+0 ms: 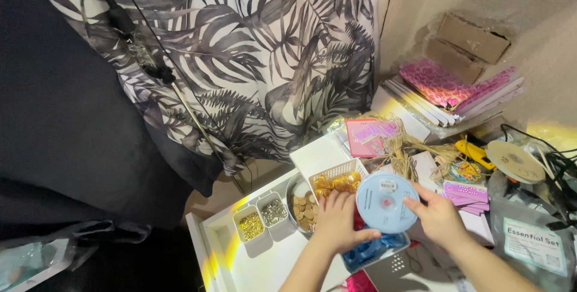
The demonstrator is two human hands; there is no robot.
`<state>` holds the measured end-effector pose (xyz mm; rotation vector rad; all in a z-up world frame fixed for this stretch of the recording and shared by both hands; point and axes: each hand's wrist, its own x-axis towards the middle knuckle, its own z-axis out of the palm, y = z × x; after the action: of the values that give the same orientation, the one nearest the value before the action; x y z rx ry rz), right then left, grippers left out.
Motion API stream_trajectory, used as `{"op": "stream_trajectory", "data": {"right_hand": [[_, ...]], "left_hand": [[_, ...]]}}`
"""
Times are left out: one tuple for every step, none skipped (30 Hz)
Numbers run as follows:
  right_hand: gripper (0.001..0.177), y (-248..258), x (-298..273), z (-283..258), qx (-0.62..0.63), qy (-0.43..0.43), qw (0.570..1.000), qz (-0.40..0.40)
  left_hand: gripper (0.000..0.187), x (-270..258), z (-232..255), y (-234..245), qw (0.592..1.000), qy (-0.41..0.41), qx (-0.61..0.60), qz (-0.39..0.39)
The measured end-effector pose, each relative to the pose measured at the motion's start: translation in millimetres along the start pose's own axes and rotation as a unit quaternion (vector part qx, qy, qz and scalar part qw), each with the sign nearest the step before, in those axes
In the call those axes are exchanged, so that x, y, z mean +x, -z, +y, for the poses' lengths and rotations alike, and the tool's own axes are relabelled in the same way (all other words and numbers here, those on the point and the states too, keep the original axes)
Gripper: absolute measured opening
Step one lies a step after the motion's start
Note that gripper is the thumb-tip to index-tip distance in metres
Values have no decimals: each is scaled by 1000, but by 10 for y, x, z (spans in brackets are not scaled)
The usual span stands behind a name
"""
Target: The person sorts through craft materials by handling spools of ribbon, examining a roll of twine, and moving small decorative items within a drawer and on a desk surface.
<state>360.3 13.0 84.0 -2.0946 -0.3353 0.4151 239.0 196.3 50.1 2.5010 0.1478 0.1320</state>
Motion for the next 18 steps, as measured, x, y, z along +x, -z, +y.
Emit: {"op": "stream_trajectory", "data": {"right_hand": [[45,7,112,-33,-1,0,1000,0],[45,9,226,-67,-27,50,998,-3],[45,9,339,-101,-53,99,994,-6],[45,-29,489,-34,-55,99,994,-7],[44,-67,639,35,-120,168,978,-17],[44,-103,791,103,-185,234,954,-26],[44,-162,931,97,-186,235,954,-27],[39,-233,1057,100,-253,362,896,-47],[34,-305,1181,106,-313,481,816,-65],[34,-369,1222,16,-312,482,816,-69],[36,-433,1260,-74,-356,480,795,-104],[39,-506,1299,-167,-399,477,771,-137],[39,-544,1327,-203,-397,478,771,-140],[39,-581,1356,-246,-291,402,856,-142],[39,-616,1384,-288,-178,317,921,-142],[39,-696,1321,-289,-178,316,921,-144],[38,-773,1256,-290,67,158,975,-142],[38,-845,1198,-297,306,-14,944,-125]], "left_hand": [[101,87,-25,40,1000,0,-1,1],[107,171,-55,80,994,43,75,-69],[116,254,-86,120,975,86,151,-137],[116,277,-73,137,976,87,149,-136],[123,300,-59,154,961,91,191,-176],[130,326,-45,170,943,95,233,-215],[130,372,-143,-37,944,95,232,-214],[133,400,-243,-248,956,77,232,-163],[136,425,-341,-462,965,58,231,-110],[136,425,-405,-622,965,61,230,-112],[88,422,-466,-783,970,26,239,-44],[45,418,-536,-937,969,-10,247,24],[45,382,-538,-1002,969,-7,248,23],[29,352,-542,-1058,971,-21,233,54],[14,320,-544,-1115,972,-35,218,85],[14,261,-448,-873,972,-32,218,84],[36,204,-349,-631,994,9,94,49],[62,159,-255,-380,998,47,-31,12]]}}
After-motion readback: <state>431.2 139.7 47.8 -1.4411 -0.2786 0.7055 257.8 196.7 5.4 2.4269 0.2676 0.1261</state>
